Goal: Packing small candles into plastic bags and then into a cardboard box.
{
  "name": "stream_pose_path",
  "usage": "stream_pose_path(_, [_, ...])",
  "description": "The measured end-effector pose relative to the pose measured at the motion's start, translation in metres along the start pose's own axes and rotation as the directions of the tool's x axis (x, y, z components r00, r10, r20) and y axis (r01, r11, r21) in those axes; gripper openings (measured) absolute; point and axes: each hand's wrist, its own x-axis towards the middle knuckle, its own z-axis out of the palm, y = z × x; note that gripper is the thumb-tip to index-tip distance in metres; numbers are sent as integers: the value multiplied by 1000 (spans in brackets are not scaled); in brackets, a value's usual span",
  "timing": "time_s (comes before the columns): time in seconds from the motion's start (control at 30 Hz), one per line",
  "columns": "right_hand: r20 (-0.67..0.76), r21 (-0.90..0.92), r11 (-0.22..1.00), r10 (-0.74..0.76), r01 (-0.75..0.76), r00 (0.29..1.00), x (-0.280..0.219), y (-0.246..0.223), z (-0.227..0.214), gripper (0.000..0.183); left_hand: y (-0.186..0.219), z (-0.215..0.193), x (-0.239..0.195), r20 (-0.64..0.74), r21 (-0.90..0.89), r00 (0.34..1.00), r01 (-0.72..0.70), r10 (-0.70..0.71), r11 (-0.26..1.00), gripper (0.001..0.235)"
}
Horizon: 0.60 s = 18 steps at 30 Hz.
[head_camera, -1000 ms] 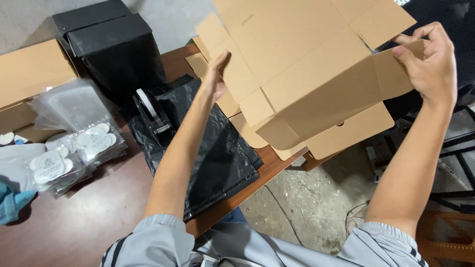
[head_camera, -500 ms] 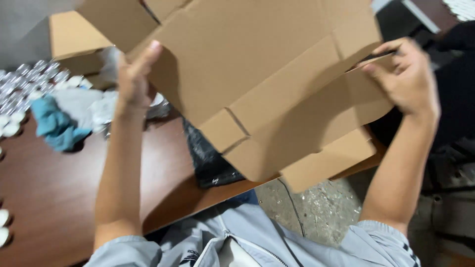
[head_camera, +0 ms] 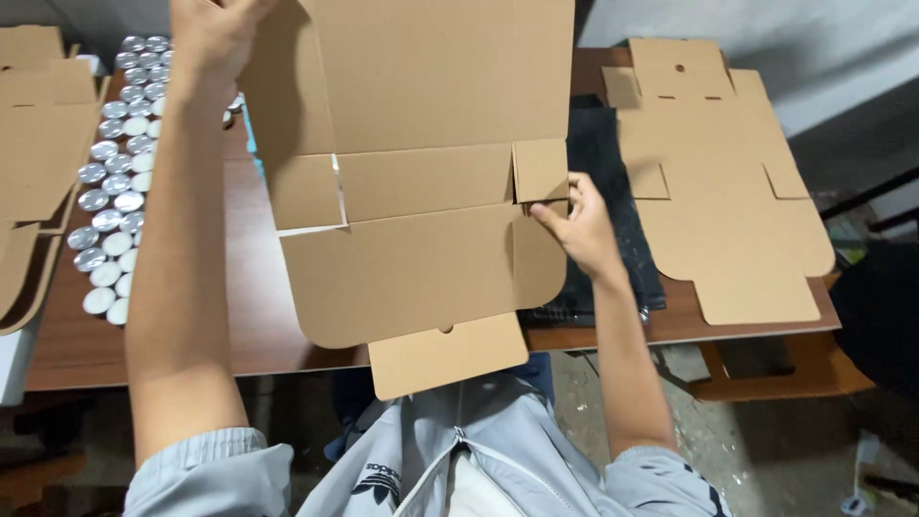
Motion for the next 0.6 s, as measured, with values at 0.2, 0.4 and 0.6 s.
stream_pose_path(0.2, [-27,-204,978,34,-39,999,7,21,37,45,5,-9,-34,191,-284,970,199,-148,938,42])
stream_pose_path(0.4, [31,-179,980,89,-82,996,14,0,40,56,-18,-14,-52,165,-450,980,179,-115,875,43])
stream_pose_path(0.6, [132,-200,966,192,-164,972,23,-44,29,79,-4,-34,-81,72,-535,988,154,-137,831,45])
